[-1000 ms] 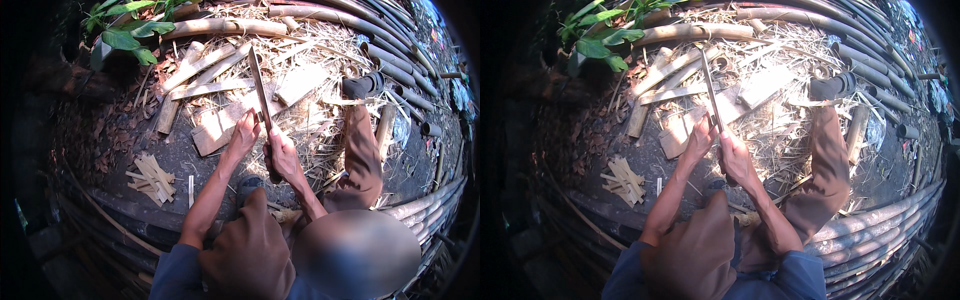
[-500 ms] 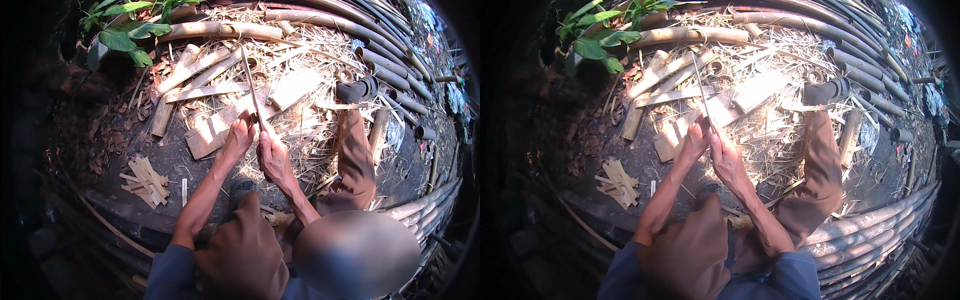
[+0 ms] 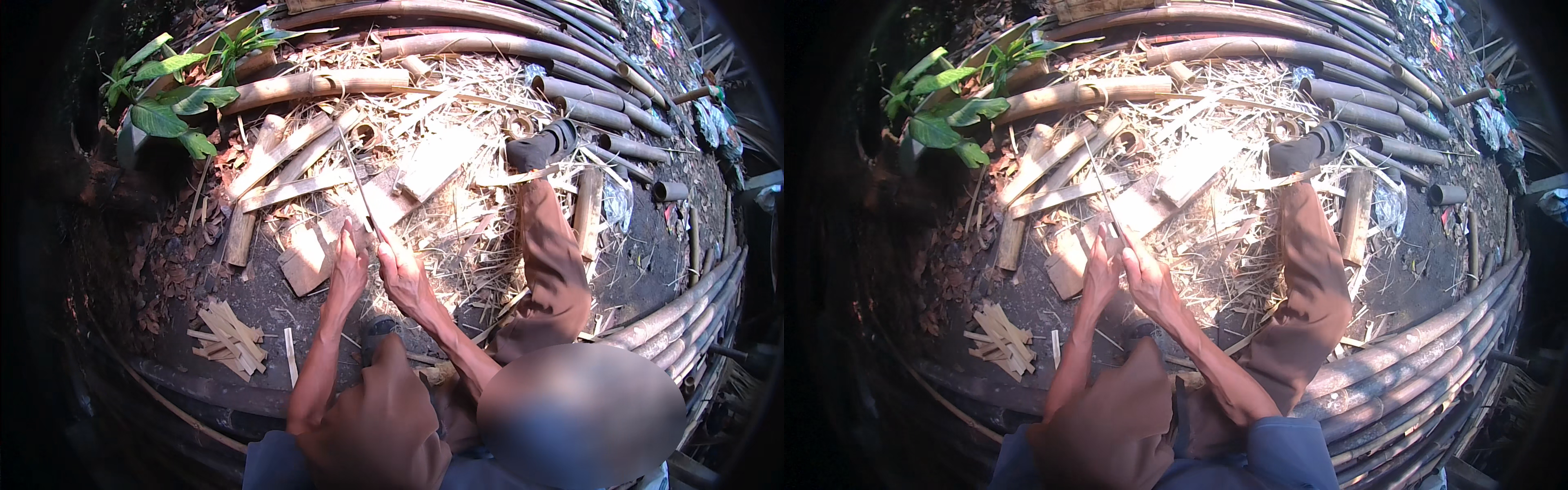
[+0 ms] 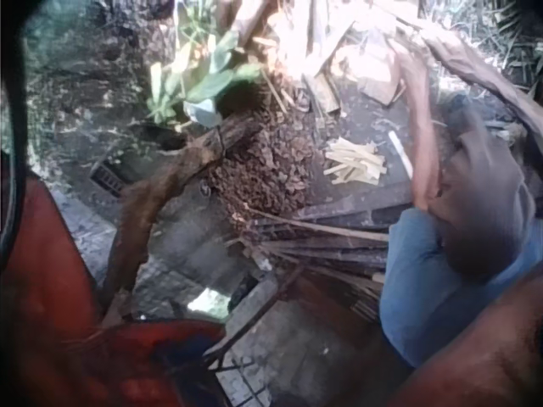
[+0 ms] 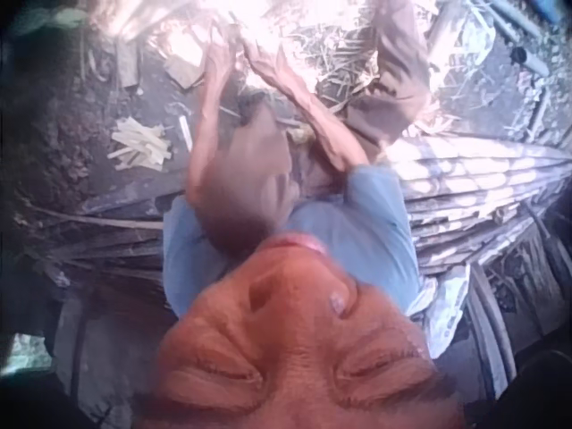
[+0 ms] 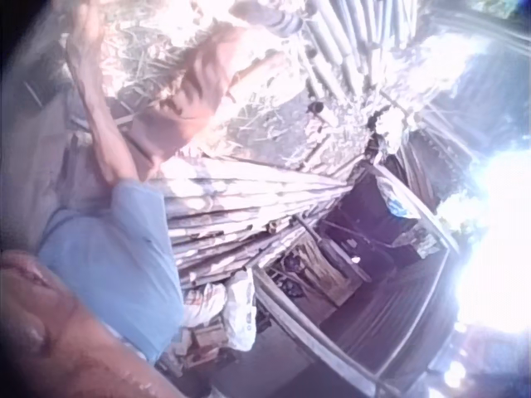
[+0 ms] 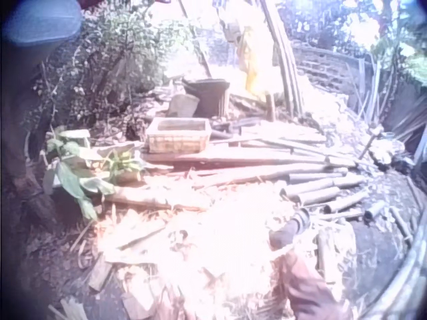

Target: The person sits on the ground and uses a machete to split bamboo pieces into smaller strips. They repeatedly pick up bamboo segments, position them, and strike them with the machete to produce thin slats.

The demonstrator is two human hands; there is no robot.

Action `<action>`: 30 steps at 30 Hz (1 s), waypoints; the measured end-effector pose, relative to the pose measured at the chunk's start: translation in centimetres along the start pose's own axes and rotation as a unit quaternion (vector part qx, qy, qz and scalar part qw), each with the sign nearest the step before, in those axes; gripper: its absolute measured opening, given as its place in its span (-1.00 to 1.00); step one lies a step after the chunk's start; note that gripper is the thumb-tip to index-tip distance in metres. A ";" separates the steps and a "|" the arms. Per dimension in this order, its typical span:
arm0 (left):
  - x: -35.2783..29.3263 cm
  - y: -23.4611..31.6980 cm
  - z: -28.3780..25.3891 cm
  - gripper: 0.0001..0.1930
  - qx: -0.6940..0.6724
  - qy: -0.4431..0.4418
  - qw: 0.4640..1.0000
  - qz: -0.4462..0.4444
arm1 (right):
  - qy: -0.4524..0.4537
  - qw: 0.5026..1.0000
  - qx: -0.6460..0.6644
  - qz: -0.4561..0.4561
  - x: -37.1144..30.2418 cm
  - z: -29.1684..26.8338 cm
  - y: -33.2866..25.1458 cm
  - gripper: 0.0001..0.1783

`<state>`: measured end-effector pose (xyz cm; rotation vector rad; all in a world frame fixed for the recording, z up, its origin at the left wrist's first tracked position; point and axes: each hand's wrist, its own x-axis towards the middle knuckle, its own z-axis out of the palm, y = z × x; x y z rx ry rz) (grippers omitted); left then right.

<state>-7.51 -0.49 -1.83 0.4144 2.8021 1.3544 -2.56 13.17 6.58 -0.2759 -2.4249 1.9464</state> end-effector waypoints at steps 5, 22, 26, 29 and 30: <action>0.8 5.1 -4.2 -0.70 -0.119 0.078 0.983 -0.114 | -0.003 1.000 -0.029 -0.010 -0.7 2.2 0.6 -0.68; 1.2 1.7 -5.8 -0.54 -0.118 0.110 0.975 -0.152 | -0.019 0.995 -0.086 -0.050 -2.7 4.4 10.8 -0.63; 1.6 0.6 -6.8 -0.54 -0.138 0.133 0.965 -0.179 | -0.102 0.984 -0.030 0.145 -1.4 3.0 9.2 -0.57; 1.4 0.6 -6.6 -0.53 -0.118 0.111 0.971 -0.174 | -0.097 0.993 -0.057 0.042 -3.1 3.3 8.5 -0.49; 1.4 1.0 -6.5 -0.53 -0.113 0.111 0.972 -0.176 | -0.087 0.980 -0.062 0.169 -2.0 2.1 11.5 -0.43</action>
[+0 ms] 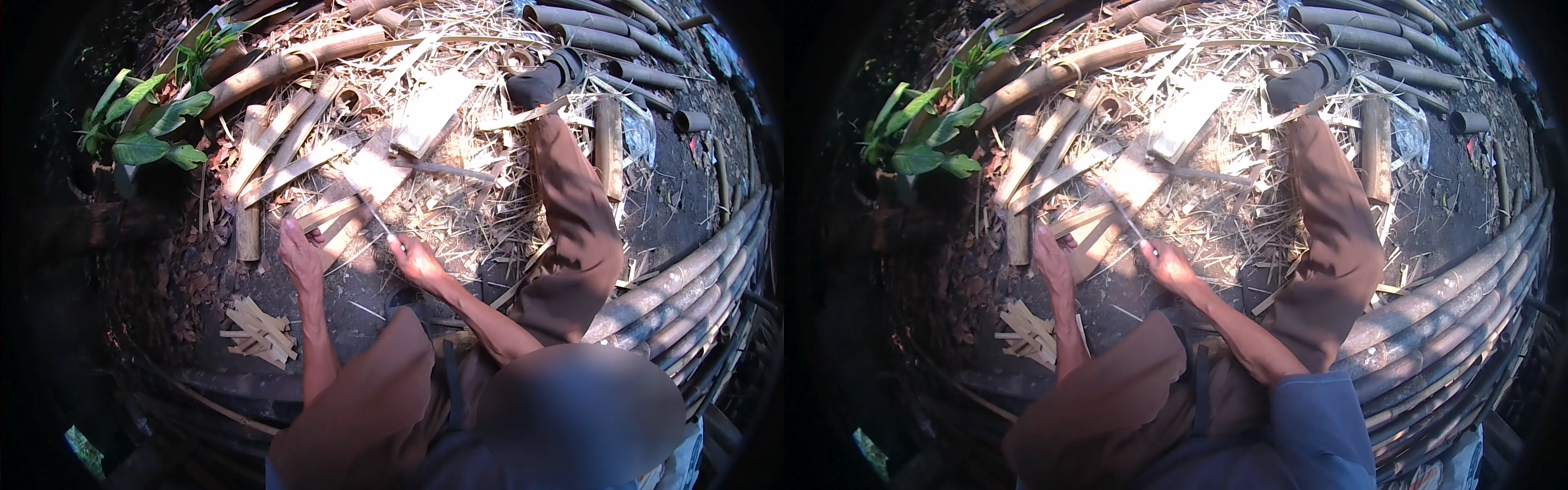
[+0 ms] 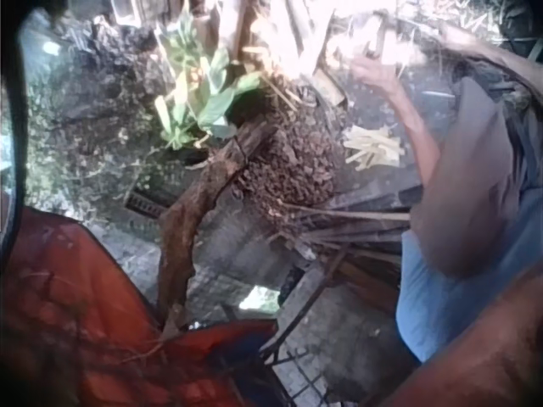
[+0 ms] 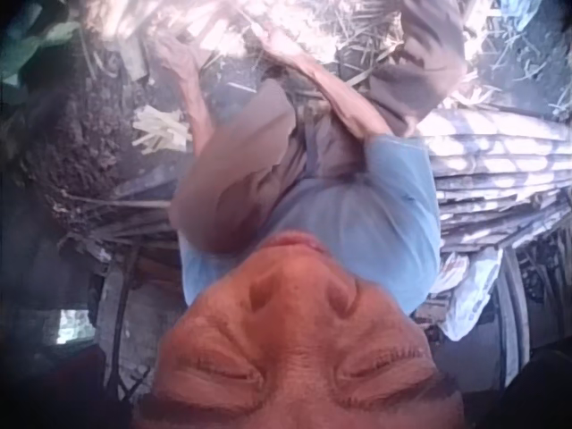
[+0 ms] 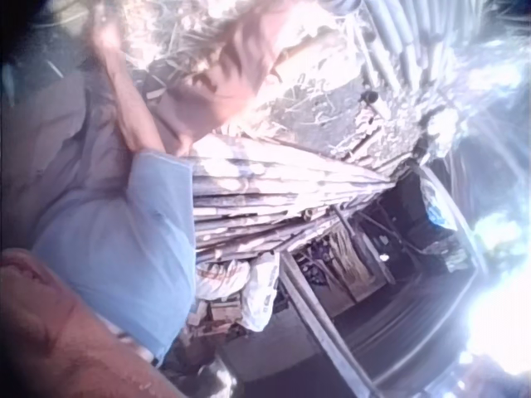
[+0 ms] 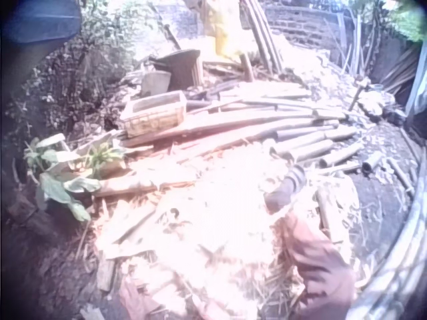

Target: The person sits on the ground and uses a machete to split bamboo pieces into smaller strips. They repeatedly pick up bamboo segments, position them, and strike them with the machete to produce thin slats.

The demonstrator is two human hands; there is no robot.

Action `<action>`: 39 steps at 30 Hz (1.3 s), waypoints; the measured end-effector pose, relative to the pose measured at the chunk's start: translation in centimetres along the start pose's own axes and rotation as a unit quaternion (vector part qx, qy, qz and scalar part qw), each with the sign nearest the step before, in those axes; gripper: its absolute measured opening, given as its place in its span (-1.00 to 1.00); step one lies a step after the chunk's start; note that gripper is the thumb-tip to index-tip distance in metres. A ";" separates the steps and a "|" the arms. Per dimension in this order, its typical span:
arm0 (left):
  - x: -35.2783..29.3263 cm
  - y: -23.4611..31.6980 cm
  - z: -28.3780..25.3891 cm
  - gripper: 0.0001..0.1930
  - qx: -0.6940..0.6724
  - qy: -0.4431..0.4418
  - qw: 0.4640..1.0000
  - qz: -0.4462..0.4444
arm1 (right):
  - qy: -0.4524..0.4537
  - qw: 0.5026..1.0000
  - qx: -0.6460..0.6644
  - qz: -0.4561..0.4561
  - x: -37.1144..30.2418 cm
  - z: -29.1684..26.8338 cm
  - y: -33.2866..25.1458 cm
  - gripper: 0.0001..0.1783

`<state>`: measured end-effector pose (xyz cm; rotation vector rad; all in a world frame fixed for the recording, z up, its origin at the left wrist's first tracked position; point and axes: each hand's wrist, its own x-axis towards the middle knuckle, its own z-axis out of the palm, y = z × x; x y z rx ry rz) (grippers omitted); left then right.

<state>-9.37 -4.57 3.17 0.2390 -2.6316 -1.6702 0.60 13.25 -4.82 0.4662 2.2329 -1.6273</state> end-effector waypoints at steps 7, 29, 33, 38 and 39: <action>0.8 -1.1 -1.2 -0.52 0.031 -0.009 0.999 -0.018 | -0.016 1.000 -0.003 0.007 -0.8 0.0 -0.2 -0.51; 1.0 0.5 5.0 -0.77 0.025 -0.157 0.947 0.278 | -0.021 0.959 0.281 0.027 -3.6 -4.6 -10.6 -0.59; 0.1 1.8 5.4 -0.79 -0.031 -0.177 0.966 0.185 | -0.042 0.952 0.300 0.033 -3.6 -4.5 -11.4 -0.56; -0.1 2.0 5.4 -0.77 0.016 -0.168 0.960 0.222 | -0.040 0.953 0.300 0.031 -3.7 -4.3 -11.4 -0.57; 0.0 1.9 5.3 -0.76 0.017 -0.163 0.957 0.241 | -0.041 0.953 0.299 0.028 -3.7 -4.3 -11.5 -0.56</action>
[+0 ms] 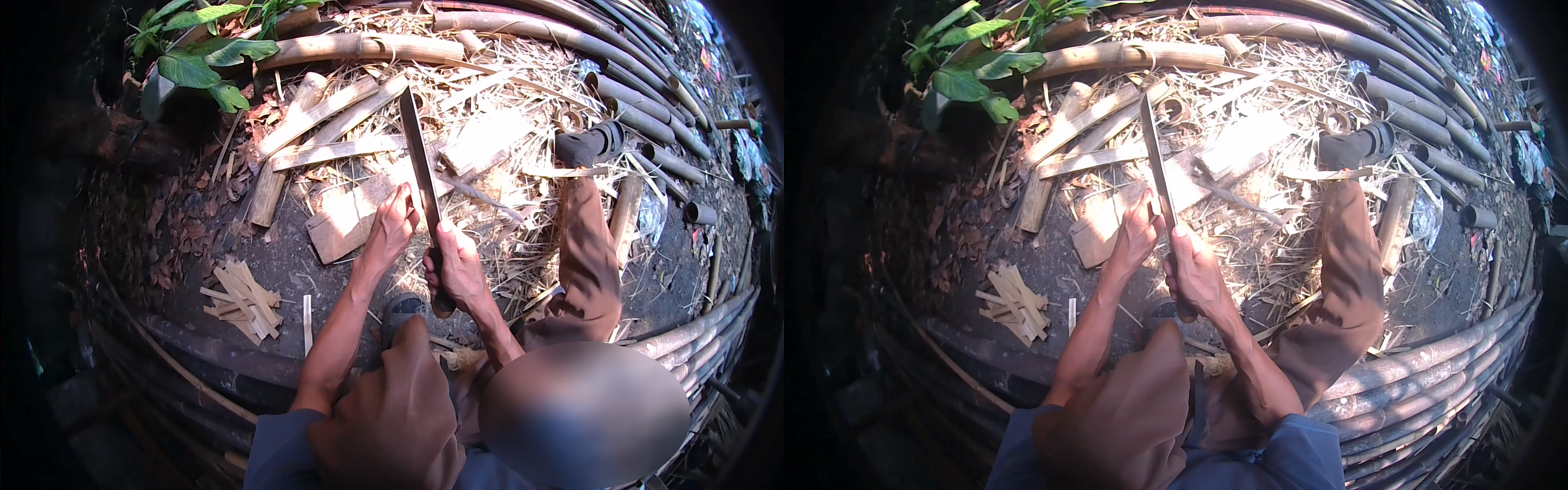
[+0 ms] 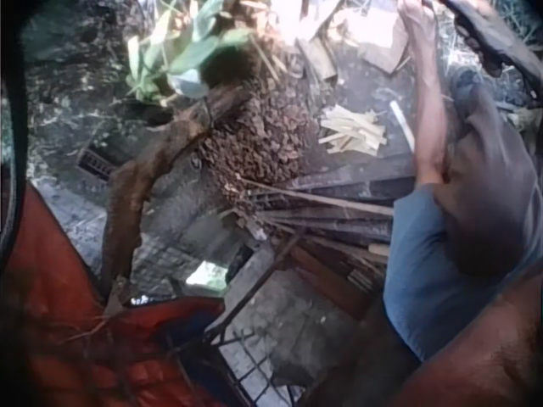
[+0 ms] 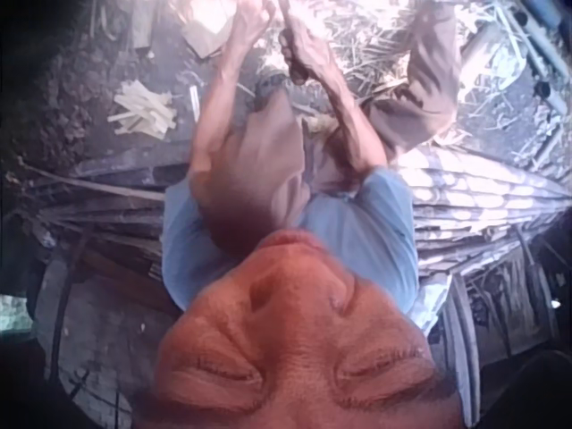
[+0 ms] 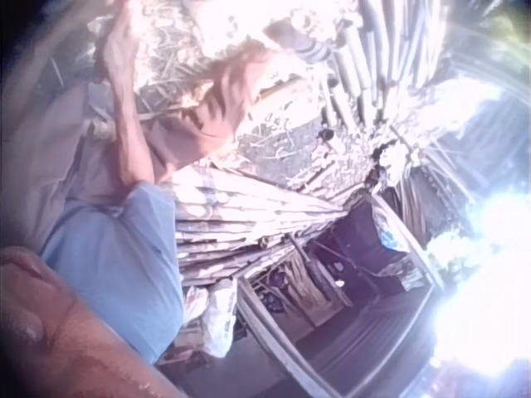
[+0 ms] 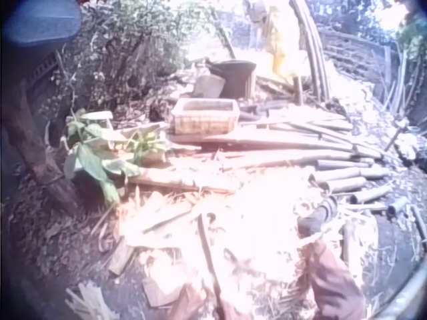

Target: The person sits on the ground and uses a machete to split bamboo pieces into smaller strips. They repeatedly pick up bamboo segments, position them, and strike them with the machete to produce thin slats.

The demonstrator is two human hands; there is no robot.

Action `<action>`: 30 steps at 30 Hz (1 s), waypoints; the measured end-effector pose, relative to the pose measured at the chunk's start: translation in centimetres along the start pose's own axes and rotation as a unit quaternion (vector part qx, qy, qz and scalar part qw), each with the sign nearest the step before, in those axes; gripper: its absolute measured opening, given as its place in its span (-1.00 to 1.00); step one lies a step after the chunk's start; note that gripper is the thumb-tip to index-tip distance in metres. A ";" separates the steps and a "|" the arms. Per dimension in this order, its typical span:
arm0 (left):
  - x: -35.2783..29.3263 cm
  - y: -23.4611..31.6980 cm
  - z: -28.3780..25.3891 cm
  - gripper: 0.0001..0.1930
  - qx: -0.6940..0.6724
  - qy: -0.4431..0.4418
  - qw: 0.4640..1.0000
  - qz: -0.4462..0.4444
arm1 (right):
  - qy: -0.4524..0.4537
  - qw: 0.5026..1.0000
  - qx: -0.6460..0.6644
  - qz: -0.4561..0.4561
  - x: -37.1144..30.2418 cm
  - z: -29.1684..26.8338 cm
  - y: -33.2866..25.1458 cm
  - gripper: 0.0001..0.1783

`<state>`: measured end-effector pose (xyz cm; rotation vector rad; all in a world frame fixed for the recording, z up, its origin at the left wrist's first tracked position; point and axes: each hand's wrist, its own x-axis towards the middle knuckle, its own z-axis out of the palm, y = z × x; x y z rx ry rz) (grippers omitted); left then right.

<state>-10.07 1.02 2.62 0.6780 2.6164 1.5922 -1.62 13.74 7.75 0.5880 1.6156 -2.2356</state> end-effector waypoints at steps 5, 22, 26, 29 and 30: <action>0.1 -0.3 0.1 -0.72 -0.012 0.011 1.000 0.005 | 0.003 1.000 0.008 0.015 -0.3 0.3 -0.6 -0.55; -0.2 -2.4 1.0 -0.62 0.011 0.033 0.996 0.080 | 0.019 0.999 -0.040 -0.006 -0.9 0.9 -2.1 -0.54; -0.2 -2.1 1.0 -0.60 0.006 0.005 0.999 0.031 | 0.033 0.997 -0.050 -0.041 -0.9 1.0 -1.9 -0.57; 0.0 -2.2 0.9 -0.56 0.003 -0.015 0.999 0.052 | 0.050 0.991 -0.106 -0.060 -1.0 0.9 -1.8 -0.57; 0.0 -2.5 0.9 -0.56 0.019 -0.006 0.998 0.066 | 0.049 0.993 -0.097 -0.055 -1.0 0.9 -1.8 -0.57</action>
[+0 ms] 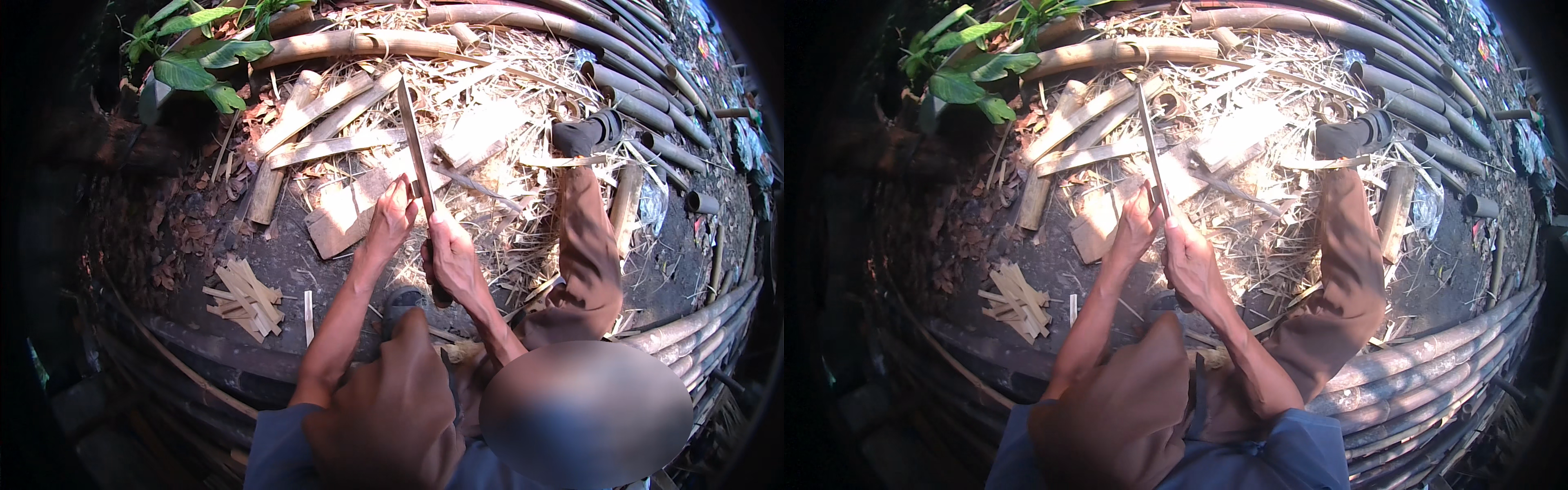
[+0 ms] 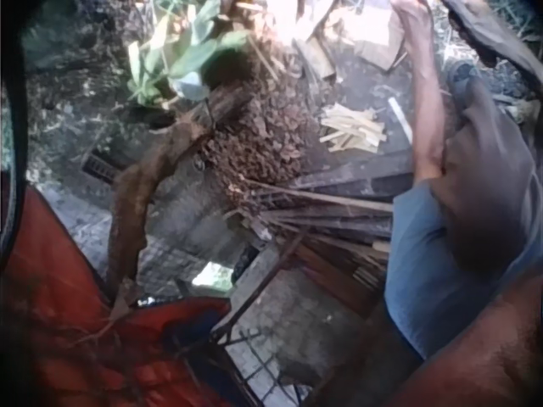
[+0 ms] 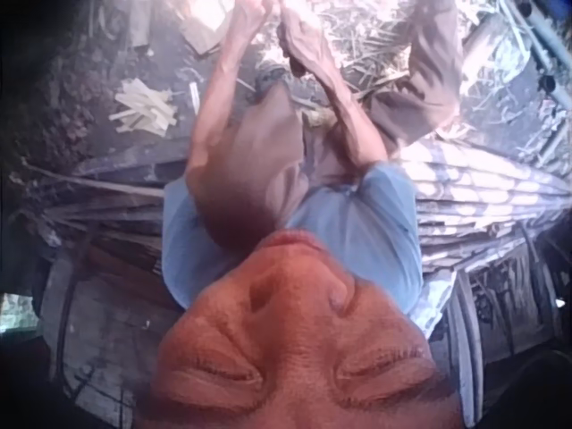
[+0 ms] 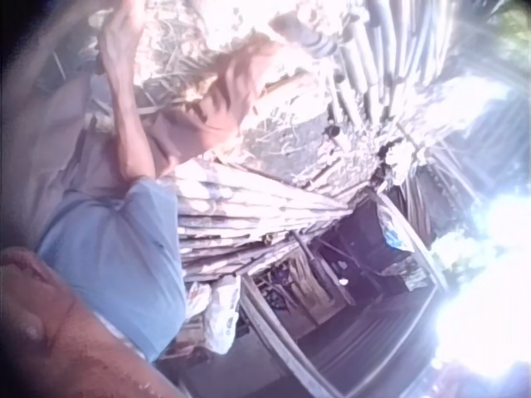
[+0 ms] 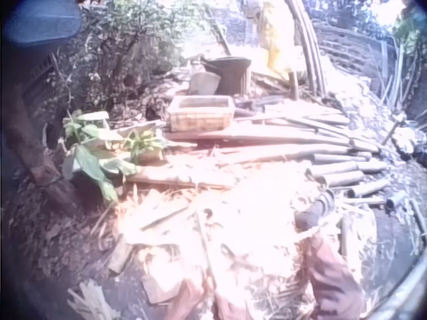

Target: The person sits on the ground and uses a machete to split bamboo pieces into smaller strips. They repeatedly pick up bamboo segments, position them, and strike them with the machete to produce thin slats.

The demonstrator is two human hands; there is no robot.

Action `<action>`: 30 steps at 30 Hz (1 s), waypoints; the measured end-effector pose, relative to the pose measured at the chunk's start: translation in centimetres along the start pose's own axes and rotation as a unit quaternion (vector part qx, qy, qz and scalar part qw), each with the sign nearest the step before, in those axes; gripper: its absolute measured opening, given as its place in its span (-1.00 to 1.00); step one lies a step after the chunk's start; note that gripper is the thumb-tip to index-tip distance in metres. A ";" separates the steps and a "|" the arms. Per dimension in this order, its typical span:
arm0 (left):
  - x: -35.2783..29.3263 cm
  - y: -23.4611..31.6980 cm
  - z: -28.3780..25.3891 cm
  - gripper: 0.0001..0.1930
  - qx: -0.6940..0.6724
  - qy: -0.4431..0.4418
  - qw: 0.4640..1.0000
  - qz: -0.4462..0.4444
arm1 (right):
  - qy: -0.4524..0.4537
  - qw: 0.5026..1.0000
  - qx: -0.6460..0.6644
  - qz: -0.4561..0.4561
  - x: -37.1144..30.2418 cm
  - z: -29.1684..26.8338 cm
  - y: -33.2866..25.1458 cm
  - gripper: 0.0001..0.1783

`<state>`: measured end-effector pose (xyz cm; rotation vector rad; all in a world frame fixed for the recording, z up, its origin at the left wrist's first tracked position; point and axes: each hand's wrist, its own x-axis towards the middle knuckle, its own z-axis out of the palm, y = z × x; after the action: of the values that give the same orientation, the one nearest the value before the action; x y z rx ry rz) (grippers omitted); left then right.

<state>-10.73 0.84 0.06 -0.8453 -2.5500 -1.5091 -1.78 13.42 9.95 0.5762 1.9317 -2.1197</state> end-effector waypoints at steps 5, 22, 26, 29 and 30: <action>-0.2 0.4 0.1 -0.56 -0.007 0.012 0.999 -0.030 | -0.035 0.995 0.072 0.064 -0.1 -0.2 -0.3 -0.59; 0.3 0.2 0.1 -0.57 0.015 -0.015 0.999 0.031 | 0.030 0.987 -0.083 -0.131 0.7 0.1 1.0 -0.54; 0.2 0.4 0.2 -0.73 0.053 -0.001 0.999 -0.014 | 0.018 0.985 -0.147 -0.094 -0.5 0.1 -1.8 -0.53; 0.7 1.2 0.1 -0.76 0.053 0.026 0.998 0.038 | 0.015 0.981 -0.158 -0.110 0.3 0.0 -0.7 -0.53; 0.5 1.4 0.4 -0.78 0.036 0.044 0.997 0.053 | 0.031 0.980 -0.134 -0.143 0.4 0.8 -0.2 -0.53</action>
<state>-10.34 1.88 1.14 -0.8681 -2.4400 -1.3841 -2.32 12.72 10.00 0.3318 2.4098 -1.9603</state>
